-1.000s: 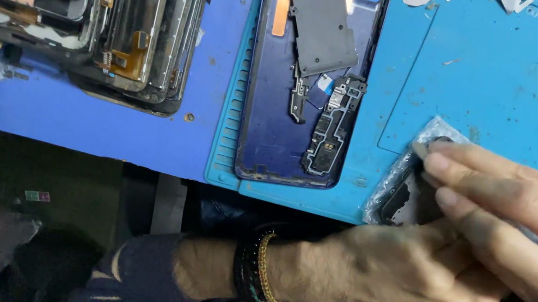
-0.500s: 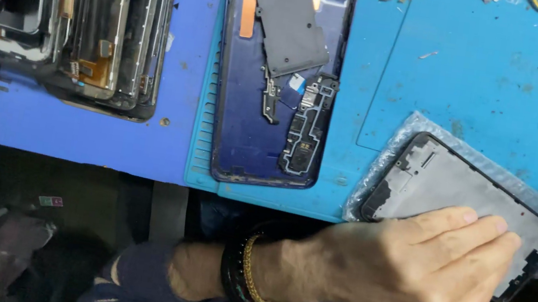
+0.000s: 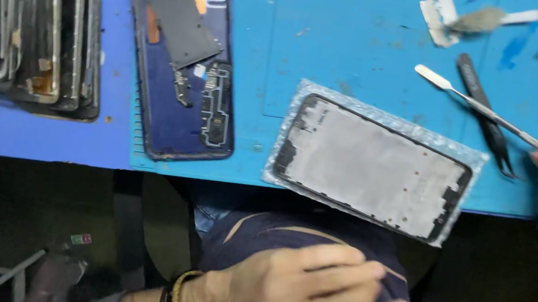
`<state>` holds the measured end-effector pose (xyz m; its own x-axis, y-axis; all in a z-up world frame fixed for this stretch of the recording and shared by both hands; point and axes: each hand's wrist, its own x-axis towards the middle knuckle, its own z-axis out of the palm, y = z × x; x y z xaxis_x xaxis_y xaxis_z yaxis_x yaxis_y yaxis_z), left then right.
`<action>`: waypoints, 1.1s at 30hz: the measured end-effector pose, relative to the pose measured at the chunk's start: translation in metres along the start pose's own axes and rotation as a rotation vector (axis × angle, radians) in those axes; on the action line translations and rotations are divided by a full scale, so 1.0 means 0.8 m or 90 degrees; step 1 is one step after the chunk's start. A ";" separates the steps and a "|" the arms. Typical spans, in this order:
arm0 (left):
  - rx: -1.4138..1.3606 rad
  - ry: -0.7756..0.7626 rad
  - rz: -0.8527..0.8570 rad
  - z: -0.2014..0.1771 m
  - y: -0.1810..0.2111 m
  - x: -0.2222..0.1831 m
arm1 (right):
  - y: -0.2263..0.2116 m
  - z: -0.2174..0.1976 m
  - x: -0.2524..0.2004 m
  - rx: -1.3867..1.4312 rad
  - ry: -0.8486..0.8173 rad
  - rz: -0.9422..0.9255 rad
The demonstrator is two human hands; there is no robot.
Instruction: The person scrapes residue from a phone mid-frame with a small blade, wipes the frame surface with a cloth, and uses tweezers to pick at the frame edges while the phone body lies on the workbench.
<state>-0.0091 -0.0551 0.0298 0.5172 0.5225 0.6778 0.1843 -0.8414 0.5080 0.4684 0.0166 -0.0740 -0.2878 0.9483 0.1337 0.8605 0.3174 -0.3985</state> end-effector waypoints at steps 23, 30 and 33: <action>0.081 -0.203 -0.177 0.042 0.009 -0.038 | -0.175 -0.157 0.064 -0.216 0.283 -0.058; 0.114 -0.149 -0.114 0.007 0.033 -0.029 | -0.243 -0.173 0.170 -0.283 0.296 -0.017; 0.109 -0.136 -0.134 -0.008 0.041 -0.031 | -0.241 -0.172 0.176 -0.309 0.233 0.062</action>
<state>-0.0213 -0.0950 0.0335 0.6129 0.6620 0.4315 0.4343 -0.7384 0.5159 0.3199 0.0889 0.1466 -0.1097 0.8841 0.4541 0.9935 0.1120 0.0220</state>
